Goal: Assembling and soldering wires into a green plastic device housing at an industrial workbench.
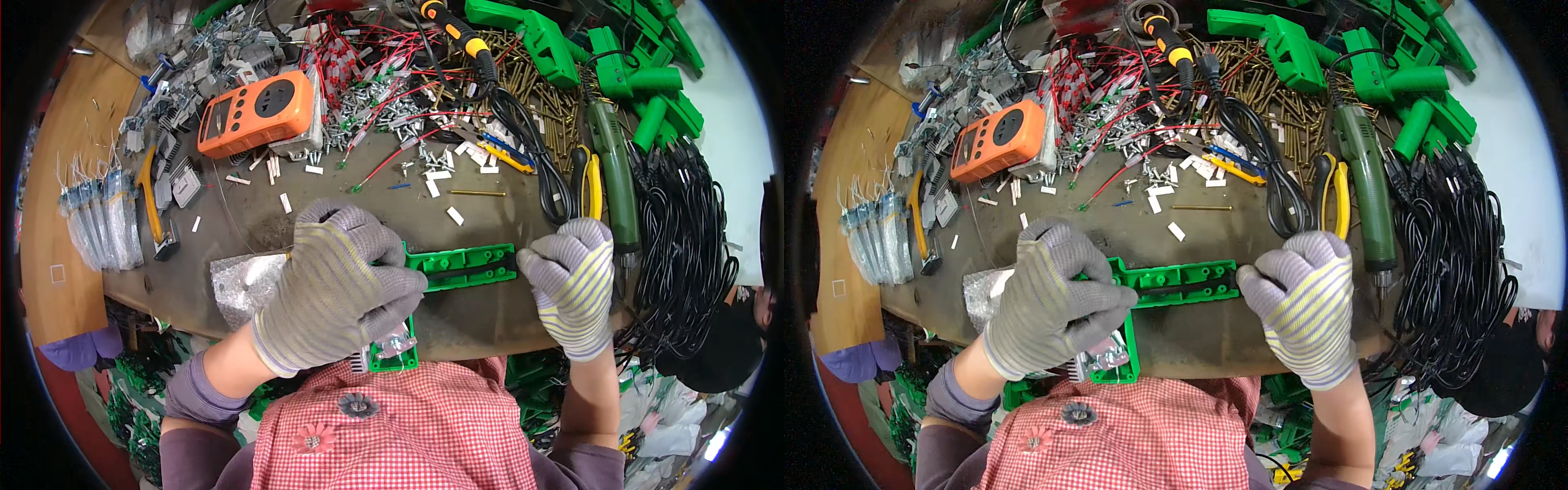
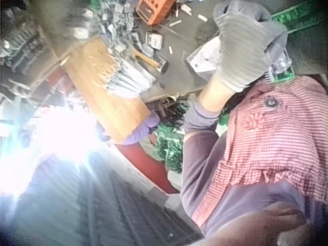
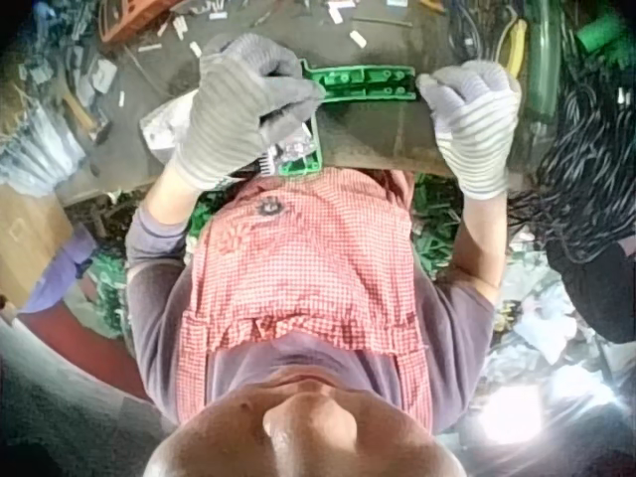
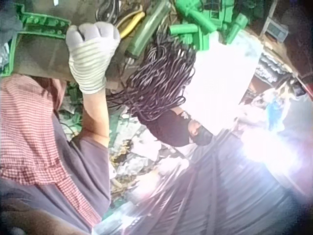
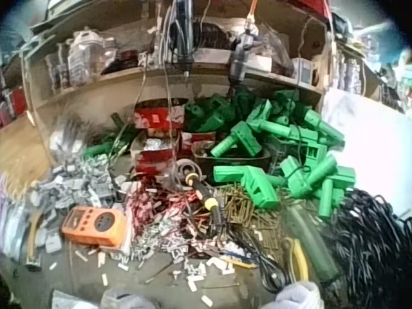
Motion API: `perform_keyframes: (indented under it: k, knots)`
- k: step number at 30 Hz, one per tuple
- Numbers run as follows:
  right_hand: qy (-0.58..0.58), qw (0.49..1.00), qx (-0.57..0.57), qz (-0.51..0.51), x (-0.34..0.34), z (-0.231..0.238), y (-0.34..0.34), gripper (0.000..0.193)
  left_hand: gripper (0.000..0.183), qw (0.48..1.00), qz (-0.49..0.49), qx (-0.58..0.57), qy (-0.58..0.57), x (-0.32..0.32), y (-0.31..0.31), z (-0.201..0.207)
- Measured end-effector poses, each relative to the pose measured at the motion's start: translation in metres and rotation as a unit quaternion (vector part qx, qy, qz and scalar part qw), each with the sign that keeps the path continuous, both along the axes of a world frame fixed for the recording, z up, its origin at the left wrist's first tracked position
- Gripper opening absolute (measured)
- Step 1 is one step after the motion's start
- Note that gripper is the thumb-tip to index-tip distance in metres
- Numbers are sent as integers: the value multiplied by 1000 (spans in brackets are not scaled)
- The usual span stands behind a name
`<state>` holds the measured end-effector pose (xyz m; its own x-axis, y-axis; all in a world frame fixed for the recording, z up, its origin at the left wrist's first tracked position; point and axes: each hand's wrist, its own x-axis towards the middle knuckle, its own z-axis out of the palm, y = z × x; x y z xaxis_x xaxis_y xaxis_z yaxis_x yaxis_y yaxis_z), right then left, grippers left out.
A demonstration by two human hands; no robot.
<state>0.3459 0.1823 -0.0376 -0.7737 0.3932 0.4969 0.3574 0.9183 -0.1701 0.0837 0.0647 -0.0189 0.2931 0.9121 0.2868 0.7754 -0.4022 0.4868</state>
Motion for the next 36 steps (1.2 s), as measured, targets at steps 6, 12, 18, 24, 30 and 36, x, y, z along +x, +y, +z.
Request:
perform_keyframes:
  k: [6, 12, 18, 24, 30, 36]
  knots:
    - [49, 995, -81, -8, 4, -3, -1, 19, 15, 996, 50, -31, 66, 5, 0, 7]
    - [122, 955, -268, 34, -37, 46, -27, 16, 16, 996, 24, -52, 75, 0, 0, 4]
    - [148, 880, -450, 22, -62, -2, -40, 24, 12, 998, 49, 34, 20, 2, -6, 12]
    - [136, 903, -405, 42, -66, 0, -47, 29, 49, 987, 104, 53, 110, 29, -64, 17]
    - [102, 912, -390, 73, -69, 7, -52, 27, 60, 972, 159, -82, 150, 46, -63, 19]
    - [95, 945, -307, 55, -78, 3, -58, 21, 50, 987, 155, -30, 35, 37, -72, 2]
